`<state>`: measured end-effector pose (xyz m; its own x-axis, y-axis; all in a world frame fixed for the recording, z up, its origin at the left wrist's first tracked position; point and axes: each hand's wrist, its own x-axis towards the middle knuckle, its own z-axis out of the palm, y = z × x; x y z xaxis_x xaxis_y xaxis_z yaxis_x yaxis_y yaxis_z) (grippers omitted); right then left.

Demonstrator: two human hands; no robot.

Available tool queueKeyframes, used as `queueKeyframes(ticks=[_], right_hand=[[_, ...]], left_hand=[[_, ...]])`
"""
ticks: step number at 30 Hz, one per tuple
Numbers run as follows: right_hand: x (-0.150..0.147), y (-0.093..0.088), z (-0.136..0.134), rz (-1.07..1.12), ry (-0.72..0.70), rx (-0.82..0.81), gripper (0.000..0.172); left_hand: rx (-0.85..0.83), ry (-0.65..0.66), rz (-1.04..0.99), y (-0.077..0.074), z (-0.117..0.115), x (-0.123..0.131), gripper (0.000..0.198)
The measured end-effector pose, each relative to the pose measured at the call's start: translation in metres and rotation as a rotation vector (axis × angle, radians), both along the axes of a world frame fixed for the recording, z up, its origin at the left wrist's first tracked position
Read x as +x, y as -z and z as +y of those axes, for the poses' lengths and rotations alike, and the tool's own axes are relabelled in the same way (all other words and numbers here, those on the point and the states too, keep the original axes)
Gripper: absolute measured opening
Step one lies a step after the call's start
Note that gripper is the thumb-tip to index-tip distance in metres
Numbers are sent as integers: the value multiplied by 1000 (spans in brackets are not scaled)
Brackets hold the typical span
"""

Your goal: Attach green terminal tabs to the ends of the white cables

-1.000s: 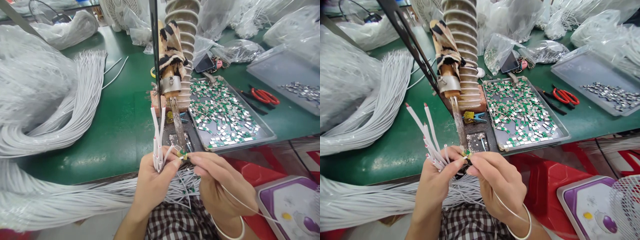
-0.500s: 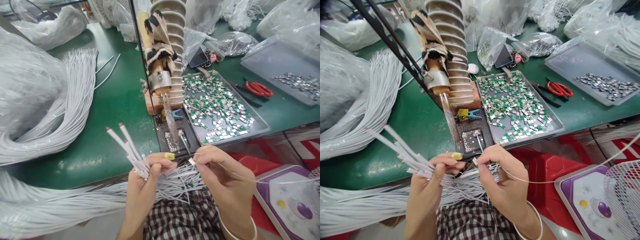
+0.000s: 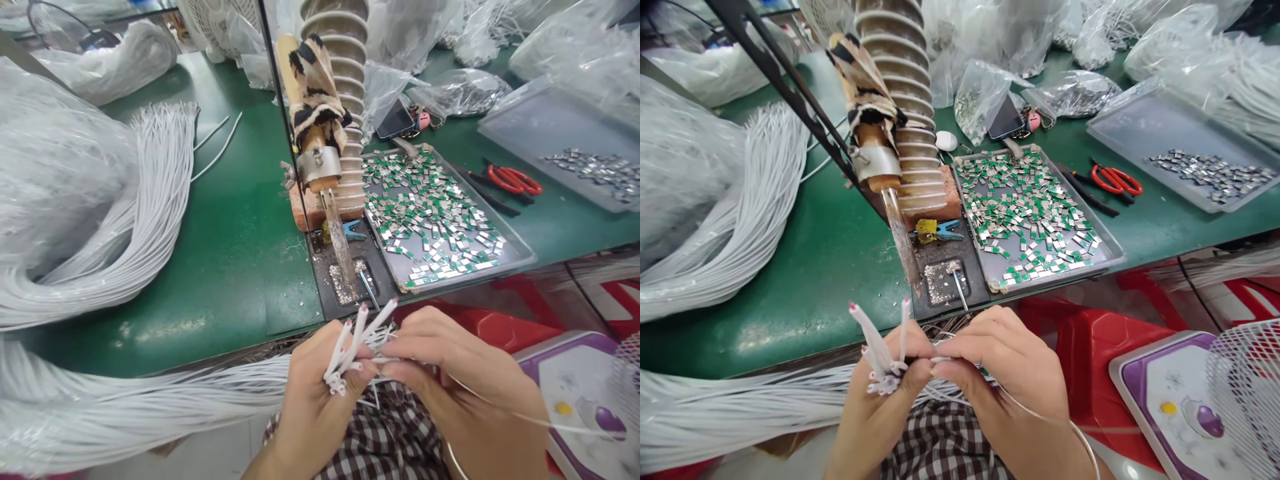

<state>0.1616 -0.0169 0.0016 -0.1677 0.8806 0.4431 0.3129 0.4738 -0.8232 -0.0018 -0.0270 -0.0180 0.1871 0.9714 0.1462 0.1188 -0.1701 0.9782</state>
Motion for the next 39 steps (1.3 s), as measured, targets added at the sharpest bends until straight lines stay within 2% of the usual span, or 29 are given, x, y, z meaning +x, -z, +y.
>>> queueKeyframes(ticks=[3,8,11,14,16,19,21,24,25,27,28,31,33,36,39], right_hand=[[3,-1,1,83,-96,-82,21],[7,0,1,97,-86,-71,27],[9,3,4,145,-132,-104,32],[8,4,6,221,-186,-193,24],[7,1,8,172,-146,-267,16],[10,-4,12,11,-118,-325,25],[20,-3,21,-126,-44,-257,25],[46,9,43,-439,284,10,14],[55,13,52,-572,345,54,11],[70,21,69,-788,355,51,7],[75,24,76,-847,315,22,6],[78,26,88,-877,199,-37,12],[74,26,90,-853,193,-32,14],[66,25,87,-801,262,-12,15],[57,27,81,-713,403,19,9]], left_hand=[[-35,9,-6,0,-1,1,26],[-92,15,19,0,-1,1,27],[-77,23,41,-2,0,0,28],[-46,18,55,-2,1,-1,26],[-11,3,73,-1,1,-1,22],[39,-6,95,1,1,-3,20],[61,-20,85,3,1,-4,20],[100,-62,42,5,1,-6,19],[106,-67,25,6,1,-7,19],[109,-65,-18,7,2,-7,21],[100,-64,-40,7,2,-7,22],[64,-80,-79,9,1,-4,23],[59,-138,-82,10,1,-1,20],[62,-264,-78,12,0,2,14],[70,-289,-101,15,0,1,15]])
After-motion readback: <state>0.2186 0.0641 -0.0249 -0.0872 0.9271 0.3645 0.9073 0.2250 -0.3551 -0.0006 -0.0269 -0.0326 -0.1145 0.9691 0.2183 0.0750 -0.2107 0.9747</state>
